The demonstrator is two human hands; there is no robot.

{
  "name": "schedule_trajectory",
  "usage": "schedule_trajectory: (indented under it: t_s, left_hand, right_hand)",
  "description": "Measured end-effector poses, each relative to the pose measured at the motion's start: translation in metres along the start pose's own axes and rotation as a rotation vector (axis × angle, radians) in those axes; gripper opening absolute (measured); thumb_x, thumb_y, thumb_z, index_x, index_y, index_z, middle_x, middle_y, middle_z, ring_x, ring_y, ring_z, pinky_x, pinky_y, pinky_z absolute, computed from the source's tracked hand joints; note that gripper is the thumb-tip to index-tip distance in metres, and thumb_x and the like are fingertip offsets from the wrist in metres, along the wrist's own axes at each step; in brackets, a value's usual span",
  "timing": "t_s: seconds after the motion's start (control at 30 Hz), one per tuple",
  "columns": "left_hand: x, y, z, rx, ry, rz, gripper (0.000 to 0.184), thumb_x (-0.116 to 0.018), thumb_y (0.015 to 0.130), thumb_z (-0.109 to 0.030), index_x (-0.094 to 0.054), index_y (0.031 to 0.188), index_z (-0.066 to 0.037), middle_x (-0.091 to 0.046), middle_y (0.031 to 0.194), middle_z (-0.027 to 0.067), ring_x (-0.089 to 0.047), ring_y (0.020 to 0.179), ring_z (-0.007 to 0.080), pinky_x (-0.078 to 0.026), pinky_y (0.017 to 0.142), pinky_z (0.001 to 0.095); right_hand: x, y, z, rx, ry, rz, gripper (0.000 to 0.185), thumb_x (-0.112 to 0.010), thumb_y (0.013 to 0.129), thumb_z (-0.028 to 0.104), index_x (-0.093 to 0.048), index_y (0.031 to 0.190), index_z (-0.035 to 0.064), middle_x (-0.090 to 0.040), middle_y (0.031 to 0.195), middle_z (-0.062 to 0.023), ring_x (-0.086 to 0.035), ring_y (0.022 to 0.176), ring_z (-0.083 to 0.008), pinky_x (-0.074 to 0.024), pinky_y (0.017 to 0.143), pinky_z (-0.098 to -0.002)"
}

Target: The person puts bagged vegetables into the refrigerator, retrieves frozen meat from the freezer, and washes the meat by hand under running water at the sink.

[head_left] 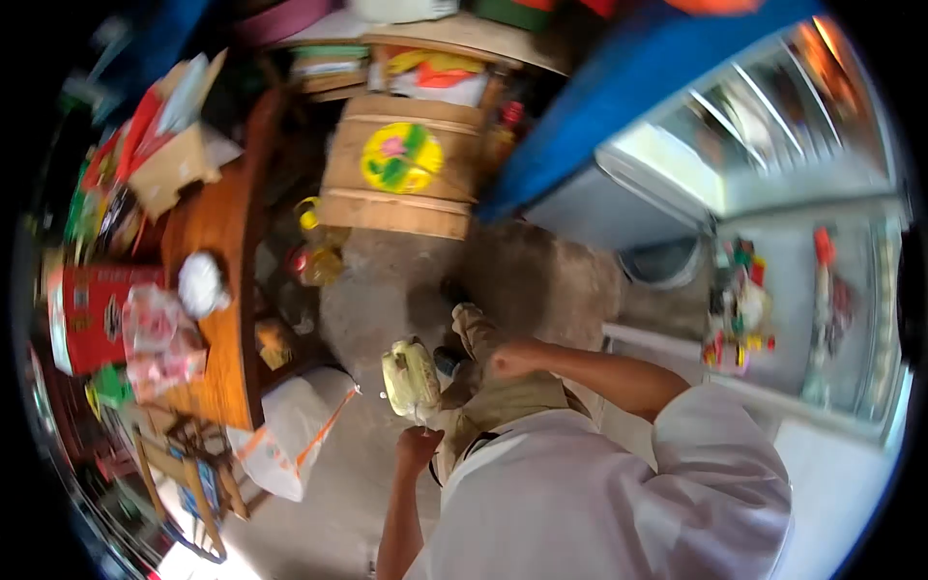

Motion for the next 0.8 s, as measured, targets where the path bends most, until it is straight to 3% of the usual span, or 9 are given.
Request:
schedule_trajectory:
  t_s: [0.13, 0.27, 0.37, 0.53, 0.6, 0.63, 0.7, 0.73, 0.8]
  left_hand:
    - [-0.008, 0.027, -0.031, 0.022, 0.448, 0.4, 0.061, -0.063, 0.072, -0.058, -0.068, 0.073, 0.003, -0.067, 0.075, 0.0225, -0.066, 0.077, 0.0371, -0.051, 0.071, 0.0459]
    - [-0.05, 0.044, -0.007, -0.113, 0.615, 0.366, 0.064, -0.062, 0.069, -0.064, -0.067, 0.066, 0.0, -0.061, 0.063, 0.0222, -0.063, 0.064, 0.0326, -0.049, 0.064, 0.0457]
    - [-0.05, 0.042, -0.022, -0.01, 0.301, 0.517, 0.05, -0.064, 0.078, -0.044, -0.064, 0.069, 0.006, -0.063, 0.07, 0.0211, -0.06, 0.062, 0.0243, -0.048, 0.061, 0.0398]
    - [-0.057, 0.021, -0.034, 0.09, -0.046, 0.583, 0.047, -0.063, 0.079, -0.041, -0.063, 0.069, 0.005, -0.062, 0.068, 0.02, -0.06, 0.061, 0.0246, -0.048, 0.06, 0.0399]
    - [-0.057, 0.011, -0.048, 0.125, -0.192, 0.596, 0.046, -0.063, 0.079, -0.04, -0.062, 0.068, 0.005, -0.062, 0.068, 0.0196, -0.06, 0.061, 0.0247, -0.048, 0.06, 0.04]
    - [-0.057, 0.007, -0.057, 0.14, -0.264, 0.614, 0.045, -0.063, 0.079, -0.039, -0.062, 0.068, 0.005, -0.062, 0.068, 0.0194, -0.06, 0.061, 0.0247, -0.048, 0.06, 0.04]
    - [-0.061, 0.004, -0.076, 0.156, -0.375, 0.632, 0.044, -0.063, 0.08, -0.038, -0.062, 0.068, 0.004, -0.062, 0.067, 0.019, -0.06, 0.06, 0.0248, -0.048, 0.06, 0.0401]
    - [-0.063, 0.005, -0.085, 0.152, -0.434, 0.641, 0.044, -0.063, 0.08, -0.038, -0.062, 0.068, 0.004, -0.062, 0.067, 0.0188, -0.06, 0.06, 0.0249, -0.048, 0.06, 0.0401]
    - [-0.068, 0.01, -0.104, 0.138, -0.542, 0.659, 0.042, -0.062, 0.08, -0.037, -0.062, 0.067, 0.004, -0.062, 0.066, 0.0183, -0.06, 0.06, 0.025, -0.048, 0.059, 0.0401]
  right_hand:
    - [-0.099, -0.06, -0.029, 0.075, 0.003, -0.331, 0.026, -0.057, 0.086, 0.033, -0.066, 0.086, 0.0096, -0.063, 0.094, -0.0165, -0.06, 0.091, -0.0328, -0.0479, 0.078, -0.0467]
    - [-0.147, -0.065, -0.048, 0.008, 0.142, -0.536, 0.032, -0.05, 0.091, 0.034, -0.063, 0.082, 0.0058, -0.061, 0.086, -0.0185, -0.059, 0.085, -0.0365, -0.0475, 0.077, -0.0458]
    - [-0.138, -0.111, -0.041, -0.017, 0.431, -0.435, 0.036, -0.048, 0.092, 0.034, -0.062, 0.082, 0.0027, -0.061, 0.084, -0.021, -0.059, 0.084, -0.0389, -0.0469, 0.077, -0.0457]
    - [-0.128, -0.167, -0.061, -0.062, 0.544, -0.481, 0.034, -0.046, 0.095, 0.032, -0.062, 0.091, 0.0023, -0.065, 0.091, -0.0189, -0.061, 0.088, -0.0336, -0.0478, 0.079, -0.0418]
    - [-0.167, -0.182, -0.121, 0.042, 1.291, -1.0, 0.029, -0.046, 0.095, 0.026, -0.062, 0.102, 0.0033, -0.065, 0.092, -0.0093, -0.061, 0.076, -0.0266, -0.0494, 0.071, -0.04]
    - [-0.207, -0.193, -0.166, -0.196, 1.698, -0.987, 0.028, -0.051, 0.094, 0.017, -0.054, 0.119, 0.0074, -0.06, 0.089, -0.0029, -0.057, 0.073, -0.0169, -0.0492, 0.062, -0.0325]
    - [-0.336, -0.214, -0.298, 0.012, 2.178, -1.247, 0.051, -0.059, 0.087, 0.012, -0.038, 0.133, 0.0137, -0.057, 0.086, -0.0046, -0.054, 0.064, -0.0137, -0.0471, 0.051, -0.0275]
    - [-0.324, -0.269, -0.31, -0.605, 2.059, -1.352, 0.058, -0.062, 0.086, 0.017, -0.033, 0.136, 0.0185, -0.056, 0.087, -0.0058, -0.053, 0.062, -0.0147, -0.0476, 0.052, -0.0286]
    - [-0.302, -0.351, -0.335, -0.697, 1.827, -1.697, 0.049, -0.057, 0.088, 0.019, -0.034, 0.132, 0.0193, -0.057, 0.107, -0.008, -0.059, 0.082, -0.0211, -0.0516, 0.067, -0.0375]
Point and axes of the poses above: each hand's wrist, its own y-axis towards the middle knuckle, its own x-axis out of the back of the hand, z = x × y, the point moved 2 cm from there along y, towards the middle knuckle
